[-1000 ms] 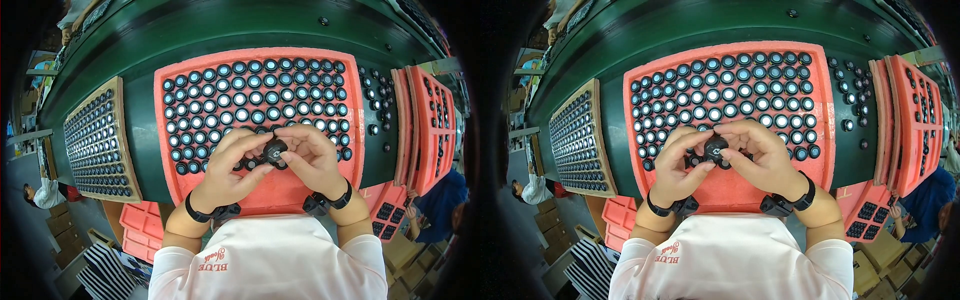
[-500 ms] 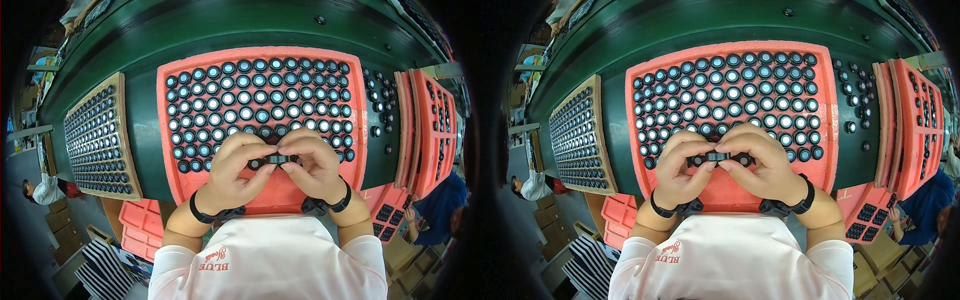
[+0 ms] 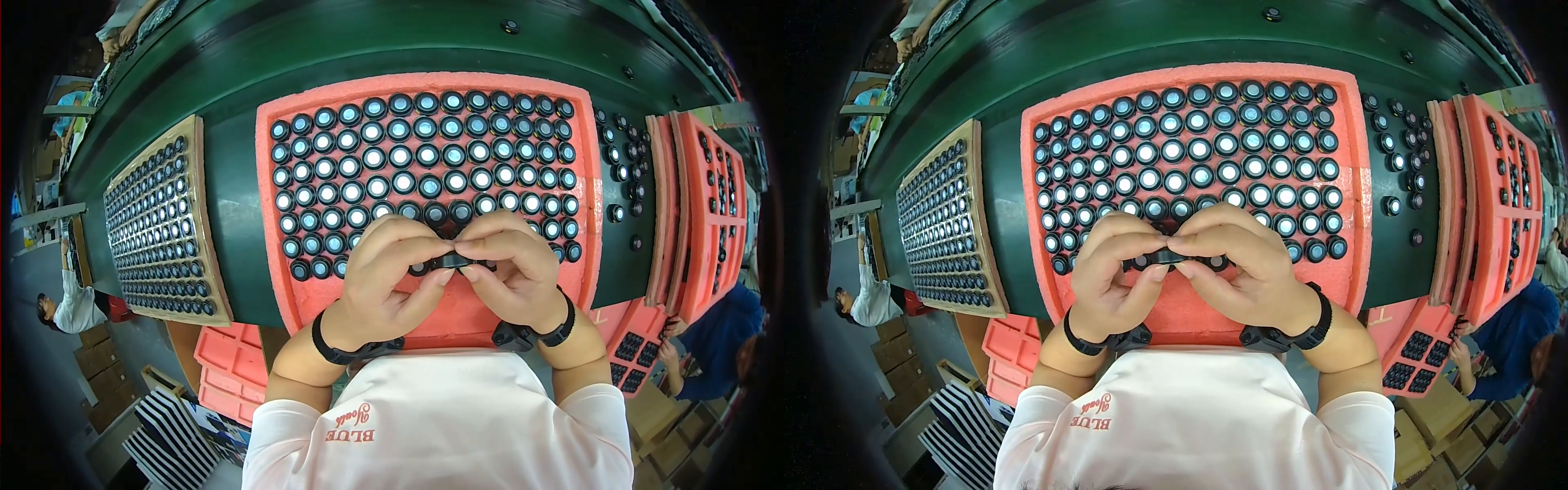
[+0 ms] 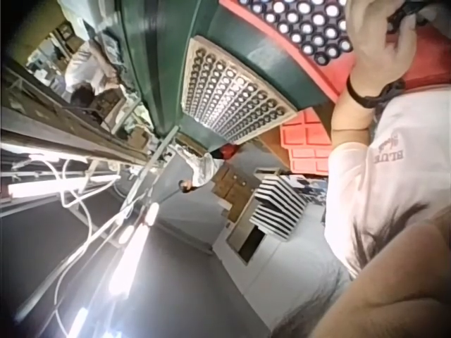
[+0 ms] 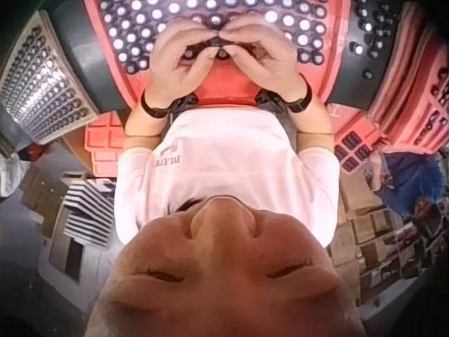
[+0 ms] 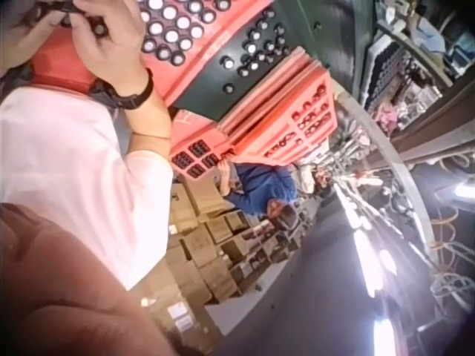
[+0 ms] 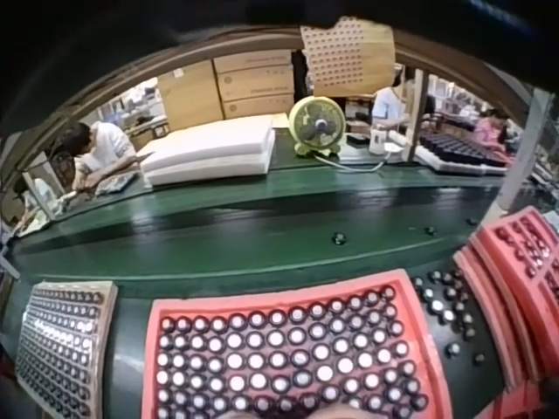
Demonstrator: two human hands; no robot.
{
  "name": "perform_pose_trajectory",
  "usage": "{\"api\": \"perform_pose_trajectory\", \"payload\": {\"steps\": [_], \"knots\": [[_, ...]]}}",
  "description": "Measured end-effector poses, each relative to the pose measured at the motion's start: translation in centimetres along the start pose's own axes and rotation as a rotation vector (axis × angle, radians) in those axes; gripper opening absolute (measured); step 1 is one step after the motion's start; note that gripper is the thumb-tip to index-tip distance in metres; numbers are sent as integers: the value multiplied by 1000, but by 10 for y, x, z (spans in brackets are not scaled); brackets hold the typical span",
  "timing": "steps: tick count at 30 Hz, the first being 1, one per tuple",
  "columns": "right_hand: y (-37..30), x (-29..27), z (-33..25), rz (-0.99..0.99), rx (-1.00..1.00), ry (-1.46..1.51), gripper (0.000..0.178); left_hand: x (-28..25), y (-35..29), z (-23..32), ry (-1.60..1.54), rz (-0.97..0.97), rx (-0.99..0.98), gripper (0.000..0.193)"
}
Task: The person picks up two sensors from a tray, turns them over to inspect both sides, and touches them together. After separating the sensors, the person places them back into the tray and repeats the process.
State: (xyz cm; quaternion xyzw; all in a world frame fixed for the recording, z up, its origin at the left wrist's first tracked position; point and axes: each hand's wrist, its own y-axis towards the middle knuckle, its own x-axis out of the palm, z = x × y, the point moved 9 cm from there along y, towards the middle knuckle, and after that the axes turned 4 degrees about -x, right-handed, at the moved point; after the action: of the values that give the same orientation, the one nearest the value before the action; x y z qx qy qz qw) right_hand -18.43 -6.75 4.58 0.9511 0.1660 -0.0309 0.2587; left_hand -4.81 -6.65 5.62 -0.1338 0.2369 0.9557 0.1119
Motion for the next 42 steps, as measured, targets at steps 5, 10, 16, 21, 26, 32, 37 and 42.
{"api": "perform_pose_trajectory", "payload": {"steps": [5,10,16,21,26,32,37,42], "knots": [[-2,1,-1,-5,26,-21,23,0,0,5,42,1,61,28],[-1,3,1,1,7,-8,27,1,-5,-1,-32,-13,-32,26],[-4,7,13,-12,80,78,29,8,-13,-17,-439,144,-212,20],[-5,2,17,29,90,92,26,17,-14,-27,-537,80,-338,14],[-4,-1,11,58,62,-1,25,16,-10,-23,-329,-59,-263,12],[3,1,-3,23,-121,-277,25,22,-12,-33,-399,-121,-337,18],[5,3,-3,10,-120,-309,26,24,-18,-44,-392,-119,-411,18],[6,9,-8,-36,-81,-314,27,15,-18,-39,-385,-47,-413,16]]}}
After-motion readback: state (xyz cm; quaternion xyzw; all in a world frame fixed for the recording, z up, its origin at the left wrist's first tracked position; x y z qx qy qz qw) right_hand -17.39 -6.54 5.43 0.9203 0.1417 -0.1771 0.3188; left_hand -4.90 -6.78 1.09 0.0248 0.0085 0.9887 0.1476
